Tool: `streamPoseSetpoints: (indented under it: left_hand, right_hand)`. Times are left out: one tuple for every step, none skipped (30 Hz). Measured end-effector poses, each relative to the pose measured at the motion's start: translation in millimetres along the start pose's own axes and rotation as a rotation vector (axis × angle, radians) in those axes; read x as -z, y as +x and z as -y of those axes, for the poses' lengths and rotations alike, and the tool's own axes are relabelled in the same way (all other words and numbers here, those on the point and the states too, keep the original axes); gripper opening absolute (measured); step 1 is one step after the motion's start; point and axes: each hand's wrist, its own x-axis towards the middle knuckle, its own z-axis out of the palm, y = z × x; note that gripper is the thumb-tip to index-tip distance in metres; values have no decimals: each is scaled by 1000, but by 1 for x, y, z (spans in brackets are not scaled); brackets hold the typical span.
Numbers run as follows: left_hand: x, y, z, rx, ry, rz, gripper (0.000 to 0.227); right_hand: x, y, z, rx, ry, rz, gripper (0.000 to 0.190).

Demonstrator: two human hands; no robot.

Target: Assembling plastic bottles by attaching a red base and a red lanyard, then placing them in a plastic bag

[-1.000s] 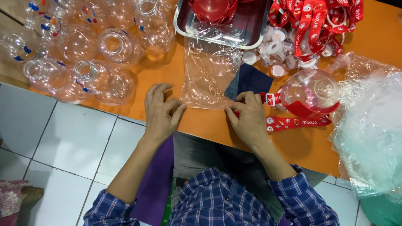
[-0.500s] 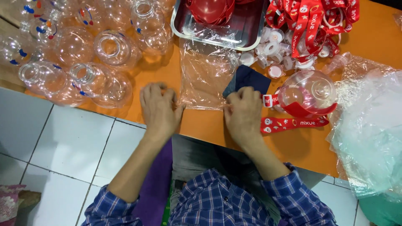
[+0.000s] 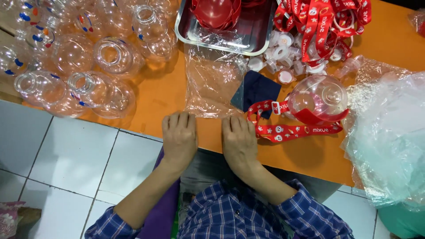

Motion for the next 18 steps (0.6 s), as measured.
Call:
streamPoseSetpoints:
  left_hand:
    - [7, -1, -7, -1, -1, 3, 14]
    - [13, 0, -12, -16, -20, 28, 26]
    - [20, 2, -17, -32, -38, 54, 39]
    - [22, 2, -19, -31, -37, 55, 39]
    - [23, 2, -22, -35, 23, 97, 50]
    - [25, 1, -26, -39, 80, 140, 61]
    - [26, 0, -26, -39, 79, 142, 61]
    - [26, 1, -25, -19, 74, 174, 63]
    - [26, 2, -25, 2, 70, 205, 66]
    - [27, 1, -24, -2, 68, 204, 66]
    - [28, 0, -23, 28, 59, 177, 59]
    - [29, -1, -21, 58, 50, 150, 53]
    - [29, -2, -18, 54, 50, 148, 53]
    - [29, -3, -14, 78, 66, 129, 49]
    - [29, -4, -10, 102, 81, 110, 46]
    - [25, -5, -10, 103, 84, 107, 46]
    - [21, -7, -9, 104, 47, 99, 46]
    - [18, -10, -9, 108, 10, 92, 47]
  right_hand:
    - [5, -1, 5, -2, 1, 2, 23]
    - [9, 1, 10, -15, -8, 23, 28]
    - [13, 3, 15, -29, -16, 43, 35]
    - [15, 6, 18, -28, -14, 43, 35]
    - [18, 8, 20, -24, -9, 58, 39]
    - [20, 10, 22, -21, -5, 75, 44]
    - [19, 8, 22, -21, -4, 77, 44]
    - [18, 7, 21, -31, -29, 90, 43]
    - [17, 7, 20, -40, -53, 104, 42]
    - [19, 7, 18, -43, -55, 103, 42]
    - [22, 7, 16, -68, -51, 109, 39]
    - [24, 7, 14, -93, -46, 115, 35]
    - [23, 5, 10, -96, -47, 113, 35]
    - [21, 3, 6, -96, -83, 109, 33]
    - [19, 2, 2, -96, -120, 105, 31]
    - [20, 3, 2, -95, -119, 101, 31]
    - [20, 3, 2, -92, -113, 106, 31]
    - [21, 3, 3, -86, -106, 112, 32]
